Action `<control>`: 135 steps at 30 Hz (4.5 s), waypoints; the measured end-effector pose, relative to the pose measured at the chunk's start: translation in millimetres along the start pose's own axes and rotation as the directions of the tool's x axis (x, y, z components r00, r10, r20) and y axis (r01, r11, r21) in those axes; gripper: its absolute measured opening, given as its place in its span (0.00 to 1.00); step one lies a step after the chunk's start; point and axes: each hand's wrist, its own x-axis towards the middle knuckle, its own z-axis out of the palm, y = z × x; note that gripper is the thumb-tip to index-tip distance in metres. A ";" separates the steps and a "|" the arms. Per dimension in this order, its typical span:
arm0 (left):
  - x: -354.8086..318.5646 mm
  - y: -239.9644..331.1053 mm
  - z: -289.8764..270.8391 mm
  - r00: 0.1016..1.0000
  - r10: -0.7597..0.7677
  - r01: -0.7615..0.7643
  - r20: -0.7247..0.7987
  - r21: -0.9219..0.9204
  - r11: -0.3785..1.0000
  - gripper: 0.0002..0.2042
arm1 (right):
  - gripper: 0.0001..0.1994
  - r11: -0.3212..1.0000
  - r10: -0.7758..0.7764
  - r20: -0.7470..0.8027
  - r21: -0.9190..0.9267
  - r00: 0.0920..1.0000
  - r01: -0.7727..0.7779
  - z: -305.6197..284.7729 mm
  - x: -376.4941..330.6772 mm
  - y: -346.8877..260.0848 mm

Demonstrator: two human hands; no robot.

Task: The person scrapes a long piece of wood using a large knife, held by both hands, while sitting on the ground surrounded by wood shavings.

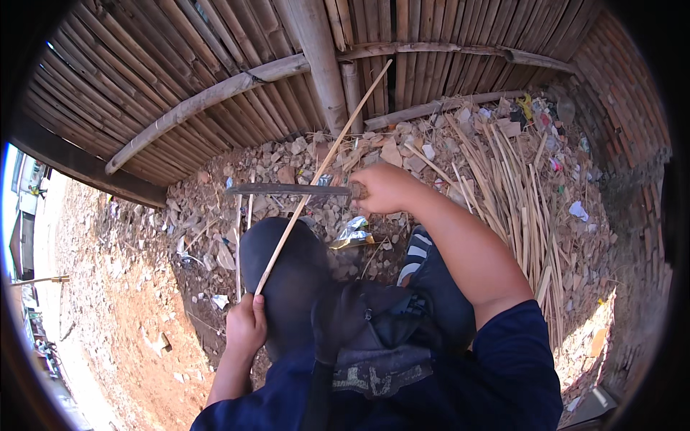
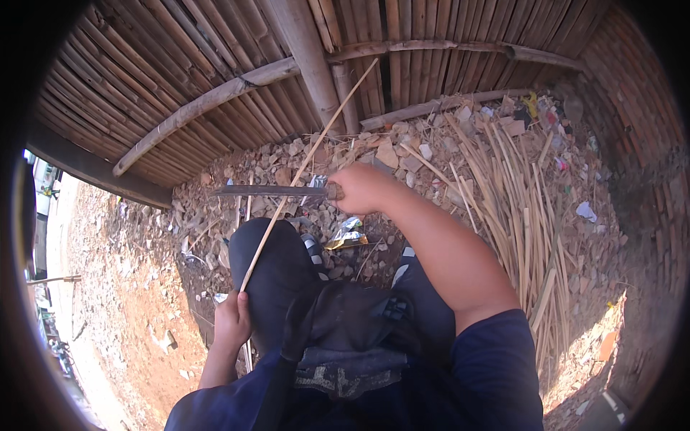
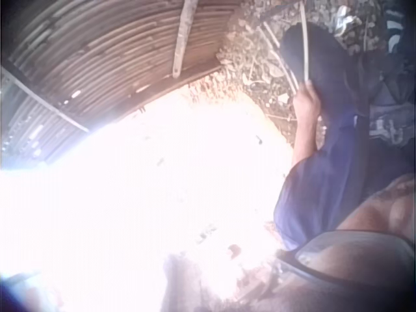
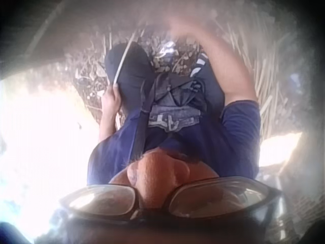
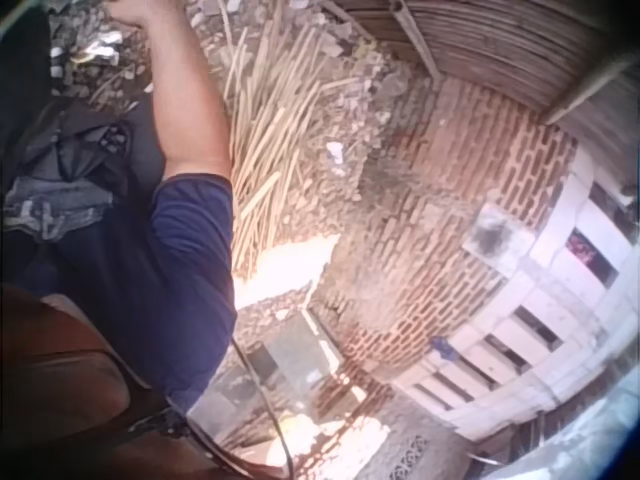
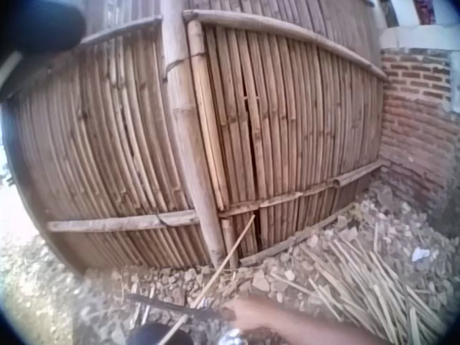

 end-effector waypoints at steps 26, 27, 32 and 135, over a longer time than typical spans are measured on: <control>14.3 -3.0 -14.6 0.983 -0.027 0.060 0.181 -0.177 0.982 0.23 | 0.21 0.978 0.130 -0.051 0.173 0.990 -0.120 -9.5 4.0 25.6; 15.2 -0.9 -15.6 0.983 -0.030 0.060 0.180 -0.162 0.985 0.23 | 0.21 0.979 0.131 -0.061 0.166 0.990 -0.119 -12.7 2.4 27.0; 14.6 -2.2 -20.3 0.980 -0.026 0.059 0.196 -0.164 0.985 0.23 | 0.21 0.995 0.098 -0.044 0.004 0.994 -0.098 -2.2 -4.3 1.4; 15.9 -34.3 -17.6 0.820 -0.117 0.442 0.560 -0.491 0.750 0.25 | 0.24 0.991 0.027 -0.099 0.130 0.995 -0.014 2.2 7.0 41.6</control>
